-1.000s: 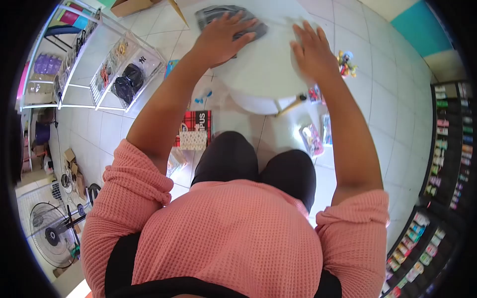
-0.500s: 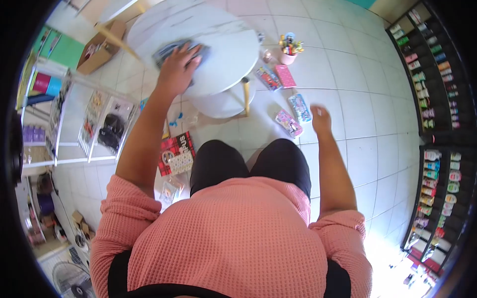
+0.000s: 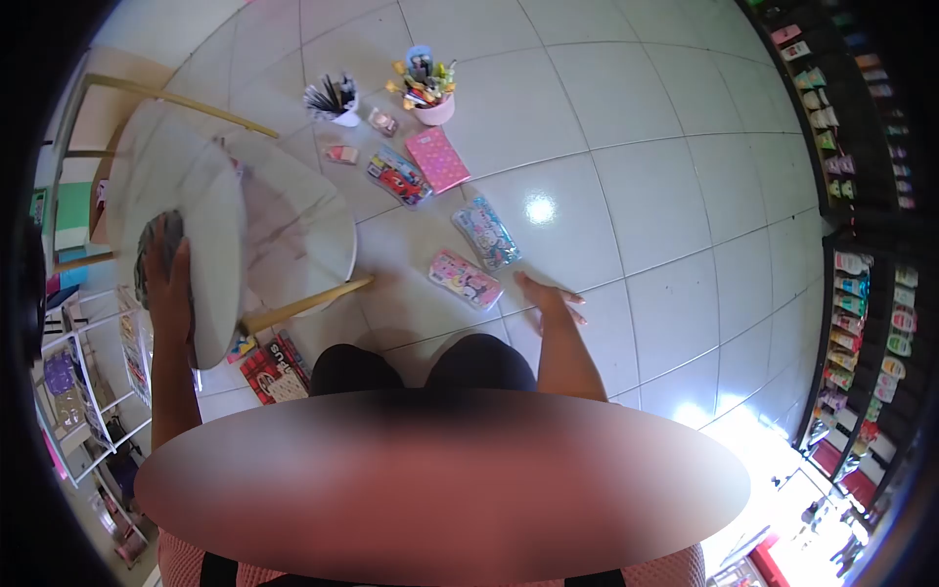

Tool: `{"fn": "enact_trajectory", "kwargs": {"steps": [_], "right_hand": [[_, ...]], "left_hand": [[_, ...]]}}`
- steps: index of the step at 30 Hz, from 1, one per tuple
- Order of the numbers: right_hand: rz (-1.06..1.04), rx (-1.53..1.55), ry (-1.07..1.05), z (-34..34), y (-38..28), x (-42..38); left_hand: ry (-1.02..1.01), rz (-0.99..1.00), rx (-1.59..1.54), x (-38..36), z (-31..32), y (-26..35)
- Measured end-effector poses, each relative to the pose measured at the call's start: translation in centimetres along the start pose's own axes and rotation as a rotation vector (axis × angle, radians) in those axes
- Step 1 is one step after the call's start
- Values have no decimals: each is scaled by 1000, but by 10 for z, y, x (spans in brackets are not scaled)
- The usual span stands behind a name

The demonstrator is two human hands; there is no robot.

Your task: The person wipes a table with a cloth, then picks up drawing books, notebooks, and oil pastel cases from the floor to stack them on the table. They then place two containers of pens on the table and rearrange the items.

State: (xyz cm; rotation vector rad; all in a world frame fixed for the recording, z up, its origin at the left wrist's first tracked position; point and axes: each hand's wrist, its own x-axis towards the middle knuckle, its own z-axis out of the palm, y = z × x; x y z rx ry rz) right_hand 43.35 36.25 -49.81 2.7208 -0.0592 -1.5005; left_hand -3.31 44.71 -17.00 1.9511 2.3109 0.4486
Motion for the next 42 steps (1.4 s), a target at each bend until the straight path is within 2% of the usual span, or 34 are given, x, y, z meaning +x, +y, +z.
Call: {"fn": "enact_trajectory", "kwargs": {"steps": [1,2,4,10,19,21,23,24,27,30,32,35,39,42], "right_hand": [[95,-147,49,2,-9,-7],[110,-170,44,1,-14,-19],[126,-32,107,-5,-20,-38],[123,-113,90,3,-36,-23],[145,-133,40,19,-37,-13],[154,-125,50,18,-33,-9],[165,-128,51,16,-31,-6],[170,-132,52,21,-33,-4],[161,-137,64,21,-26,1],[168,-149,68,22,-21,6],[163,-151,75,17,-12,8],[155,-137,85,18,-10,13],[119,-109,125,16,-7,22],[163,-176,122,16,-11,24]], "left_hand": [[29,-20,-32,4,3,10],[19,-14,-59,6,4,15],[3,-55,-41,3,3,27],[-8,-114,38,4,0,32],[-27,-28,36,-1,-3,14],[-37,12,-24,1,-3,15],[-235,397,-17,4,-12,22],[-304,460,-2,3,-15,16],[-317,457,-2,19,-13,4],[-183,134,97,47,-2,-5],[-157,34,54,77,2,-2],[-149,-16,25,81,3,9],[-221,59,129,9,-2,27],[-263,22,74,-24,-8,44]]}}
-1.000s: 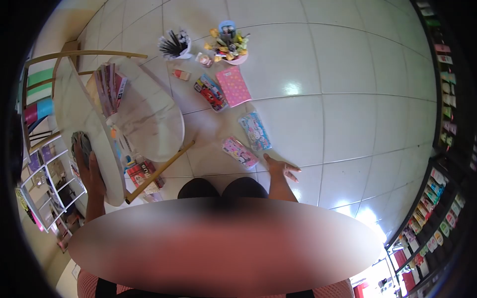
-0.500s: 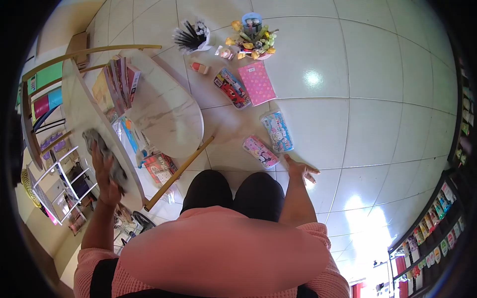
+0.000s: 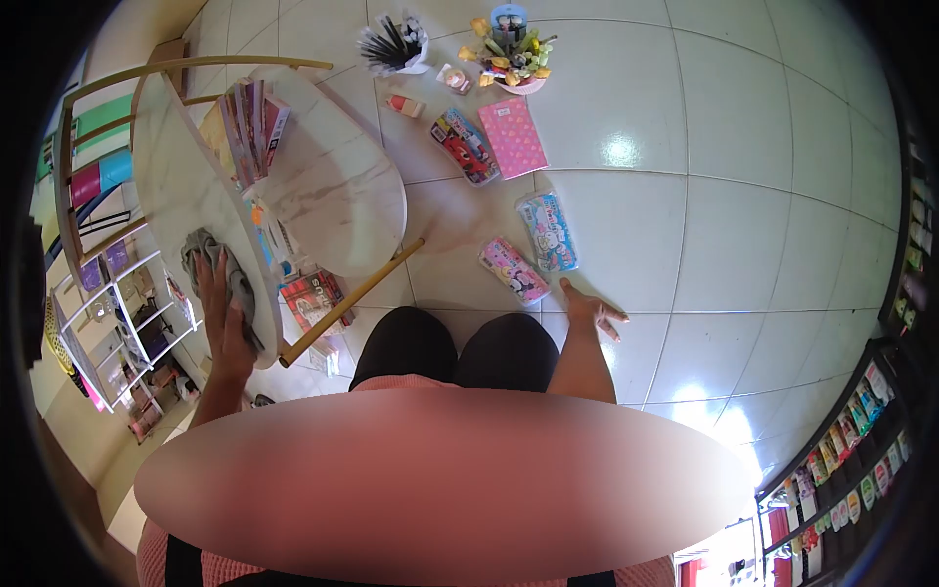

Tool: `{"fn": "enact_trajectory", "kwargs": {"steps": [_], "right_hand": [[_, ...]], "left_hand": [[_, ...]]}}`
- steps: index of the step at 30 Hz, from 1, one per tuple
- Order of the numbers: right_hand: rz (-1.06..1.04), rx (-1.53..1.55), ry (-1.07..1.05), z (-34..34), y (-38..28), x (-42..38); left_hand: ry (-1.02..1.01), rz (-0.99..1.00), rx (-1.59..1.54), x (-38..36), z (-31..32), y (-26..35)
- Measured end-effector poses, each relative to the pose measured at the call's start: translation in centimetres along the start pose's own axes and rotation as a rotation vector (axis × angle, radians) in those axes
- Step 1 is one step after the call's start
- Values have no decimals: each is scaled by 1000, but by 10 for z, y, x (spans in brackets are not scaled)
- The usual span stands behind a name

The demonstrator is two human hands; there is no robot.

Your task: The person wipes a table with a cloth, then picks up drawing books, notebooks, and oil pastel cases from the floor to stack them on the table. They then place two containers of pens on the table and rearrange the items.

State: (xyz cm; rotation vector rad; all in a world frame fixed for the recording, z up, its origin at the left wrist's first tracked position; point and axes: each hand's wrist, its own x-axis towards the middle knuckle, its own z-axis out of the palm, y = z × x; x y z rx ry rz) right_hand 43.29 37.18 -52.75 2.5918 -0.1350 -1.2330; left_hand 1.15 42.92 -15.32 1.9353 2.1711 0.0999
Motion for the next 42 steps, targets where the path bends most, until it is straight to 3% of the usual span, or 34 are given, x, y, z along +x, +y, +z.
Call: {"fn": "enact_trajectory", "kwargs": {"steps": [13,14,17,19,20,22,27,28,32,34,38,42], "right_hand": [[-134,119,33,7,10,7],[-141,-132,-44,-6,1,-4],[-116,-129,-6,-5,0,-14],[-87,-135,-19,-5,-1,-14],[-83,-143,-22,-6,-2,-15],[-86,-110,-30,-9,-4,-19],[-172,-121,-24,-16,-4,-27],[-192,-137,-19,-17,-3,-28],[-230,-221,-18,-14,0,-24],[-21,247,54,-2,4,-16],[-12,47,13,-15,0,-27],[-78,20,40,-4,0,-16]], "left_hand": [[117,16,-18,92,-7,-60],[125,19,-12,89,-9,-66],[117,65,13,89,-13,-71],[36,102,163,24,-1,-37],[27,239,115,-2,3,-30],[-49,233,84,-41,4,-23],[43,9,-203,2,1,-79],[30,-246,-548,25,-4,-68],[21,-326,-753,132,-25,-111],[37,-266,-698,176,-28,-112],[17,-425,-755,205,-27,-75],[76,-65,-261,139,5,-47]]}}
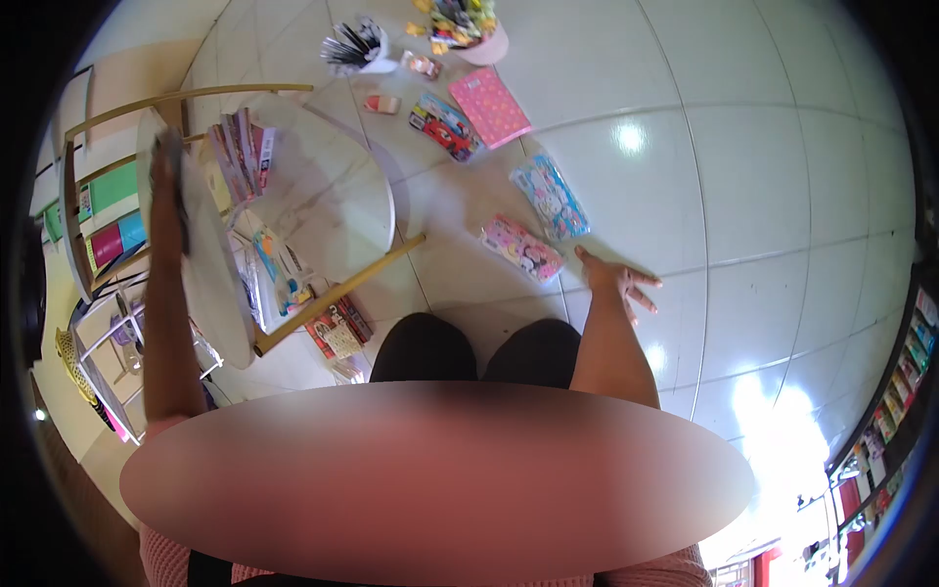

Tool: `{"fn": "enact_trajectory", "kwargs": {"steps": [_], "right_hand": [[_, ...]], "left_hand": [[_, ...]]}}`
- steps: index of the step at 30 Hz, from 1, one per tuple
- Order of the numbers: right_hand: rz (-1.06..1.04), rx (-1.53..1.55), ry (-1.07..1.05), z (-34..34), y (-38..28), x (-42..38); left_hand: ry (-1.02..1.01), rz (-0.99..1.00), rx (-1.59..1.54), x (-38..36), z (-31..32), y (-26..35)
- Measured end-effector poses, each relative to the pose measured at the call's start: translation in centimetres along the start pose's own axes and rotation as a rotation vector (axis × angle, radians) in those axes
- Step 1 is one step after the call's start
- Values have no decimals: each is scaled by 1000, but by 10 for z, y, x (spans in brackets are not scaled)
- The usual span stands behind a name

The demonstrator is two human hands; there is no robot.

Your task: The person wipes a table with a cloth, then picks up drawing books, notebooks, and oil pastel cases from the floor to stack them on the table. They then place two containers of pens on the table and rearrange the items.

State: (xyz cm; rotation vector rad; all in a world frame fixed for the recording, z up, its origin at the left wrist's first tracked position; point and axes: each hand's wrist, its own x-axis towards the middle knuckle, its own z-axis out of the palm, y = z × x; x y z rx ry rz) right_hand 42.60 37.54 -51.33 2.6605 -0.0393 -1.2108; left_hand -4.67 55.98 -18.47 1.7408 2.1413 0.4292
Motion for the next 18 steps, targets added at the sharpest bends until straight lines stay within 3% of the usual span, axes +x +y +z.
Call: {"fn": "enact_trajectory", "kwargs": {"steps": [3,5,8,11,13,14,15,16,18], "right_hand": [[-80,3,-18,3,3,4],[-136,-10,-38,5,6,7],[-202,-49,-55,6,9,10],[-239,-64,-59,7,11,13],[-226,-63,-50,8,11,15],[-213,-63,-43,8,10,16],[-201,-63,-35,9,10,17],[-190,-64,-26,9,9,18],[-178,-67,-11,9,9,19]], "left_hand": [[-9,179,336,-81,5,36],[-19,176,289,-127,4,39],[4,152,281,-122,-9,21],[51,88,332,-55,-29,-30],[76,211,490,12,-45,-90],[92,171,339,46,-55,-91],[132,340,468,78,-66,-121],[125,342,454,109,-76,-145],[159,78,88,151,-88,-167]]}}
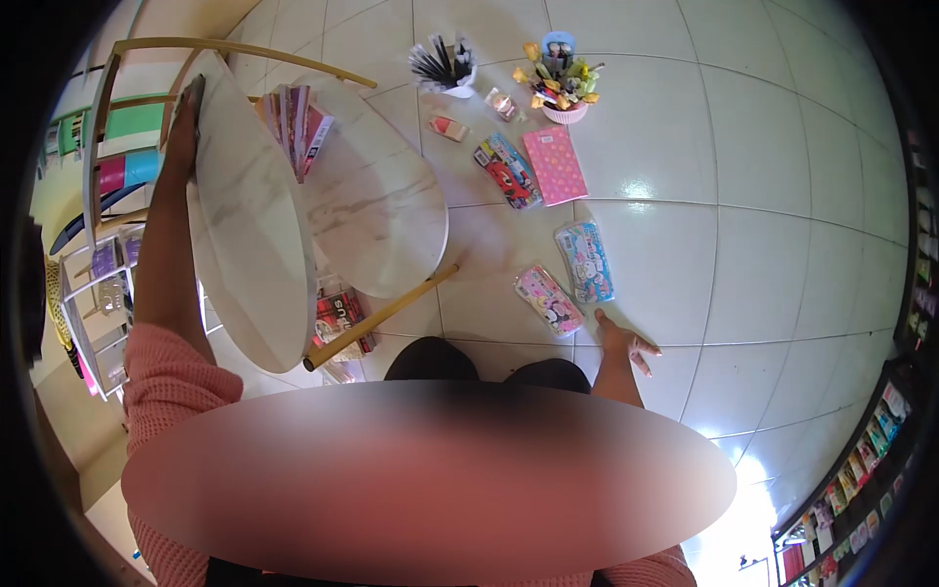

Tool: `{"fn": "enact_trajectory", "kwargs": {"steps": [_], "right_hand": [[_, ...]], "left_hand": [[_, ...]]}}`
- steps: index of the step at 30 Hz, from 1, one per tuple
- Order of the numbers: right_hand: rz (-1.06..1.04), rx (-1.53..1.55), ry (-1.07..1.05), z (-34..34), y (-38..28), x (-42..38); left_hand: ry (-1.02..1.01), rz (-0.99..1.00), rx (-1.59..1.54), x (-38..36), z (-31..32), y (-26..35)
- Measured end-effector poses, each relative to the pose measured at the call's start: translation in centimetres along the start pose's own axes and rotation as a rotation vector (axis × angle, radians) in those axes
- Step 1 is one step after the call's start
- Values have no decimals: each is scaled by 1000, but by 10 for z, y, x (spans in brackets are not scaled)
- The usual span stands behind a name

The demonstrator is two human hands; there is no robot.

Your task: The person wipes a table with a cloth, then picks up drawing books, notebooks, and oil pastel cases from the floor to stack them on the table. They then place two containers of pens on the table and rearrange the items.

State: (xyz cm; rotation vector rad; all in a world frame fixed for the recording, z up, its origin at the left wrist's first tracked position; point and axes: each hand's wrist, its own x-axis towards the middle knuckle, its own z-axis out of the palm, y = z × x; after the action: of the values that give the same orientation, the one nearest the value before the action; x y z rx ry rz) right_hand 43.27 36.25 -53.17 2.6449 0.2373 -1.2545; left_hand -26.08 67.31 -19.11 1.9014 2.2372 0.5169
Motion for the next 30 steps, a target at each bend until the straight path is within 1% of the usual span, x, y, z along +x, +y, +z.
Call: {"fn": "enact_trajectory", "kwargs": {"steps": [1,3,4,5,6,7,9,10,11,13,14,15,16,17,18,20,21,22,23,24,25,26,27,28,29,30], "right_hand": [[3,-2,7,0,0,1],[4,-26,19,0,1,2],[0,-38,26,-3,2,1],[96,1,29,-3,-1,-5],[190,46,33,-3,-6,-10],[186,46,42,-6,-11,-12],[134,-72,-13,-11,-14,-20],[108,-132,-42,-14,-13,-20],[103,-137,-38,-11,-10,-14],[163,-7,38,3,-4,-3],[150,-18,40,4,-4,-3],[169,181,18,6,-3,-5],[188,377,-7,7,0,-9],[177,361,-8,5,4,-9],[110,289,-146,-1,4,-4],[-22,142,-412,-15,6,-1],[-45,133,-404,-26,8,-10],[-151,199,-442,-43,10,-19],[-253,261,-478,-60,11,-26],[-427,267,42,-31,17,11],[-672,203,225,-46,-7,-48],[-992,370,219,-57,-31,-110],[-1290,469,163,-66,-53,-181],[-1508,528,97,-74,-73,-265],[-1786,506,46,-78,-92,-320],[-2107,421,115,-76,-114,-360]], "left_hand": [[1,-4,-10,3,3,5],[51,-136,-17,-5,6,21],[4,-50,-46,-16,3,35],[3,-62,-50,-39,7,42],[2,50,102,-69,9,52],[4,166,253,-101,10,66],[-76,179,244,-186,8,117],[-85,118,281,-232,8,133],[-90,56,319,-272,9,147],[-143,107,232,-326,11,195],[-171,118,225,-335,13,219],[-200,128,219,-341,14,239],[-217,165,200,-338,16,245],[-251,160,200,-331,13,249],[-276,151,205,-322,12,251],[-301,203,232,-295,11,243],[-264,216,219,-279,14,236],[-224,217,193,-266,16,235],[-130,285,234,-254,20,229],[-40,350,274,-244,24,222],[-15,332,259,-237,28,220],[55,339,147,-232,31,217],[119,342,37,-232,30,208],[127,315,23,-236,17,198],[44,171,-555,-238,-1,191],[-27,24,-1126,-239,-15,179]]}}
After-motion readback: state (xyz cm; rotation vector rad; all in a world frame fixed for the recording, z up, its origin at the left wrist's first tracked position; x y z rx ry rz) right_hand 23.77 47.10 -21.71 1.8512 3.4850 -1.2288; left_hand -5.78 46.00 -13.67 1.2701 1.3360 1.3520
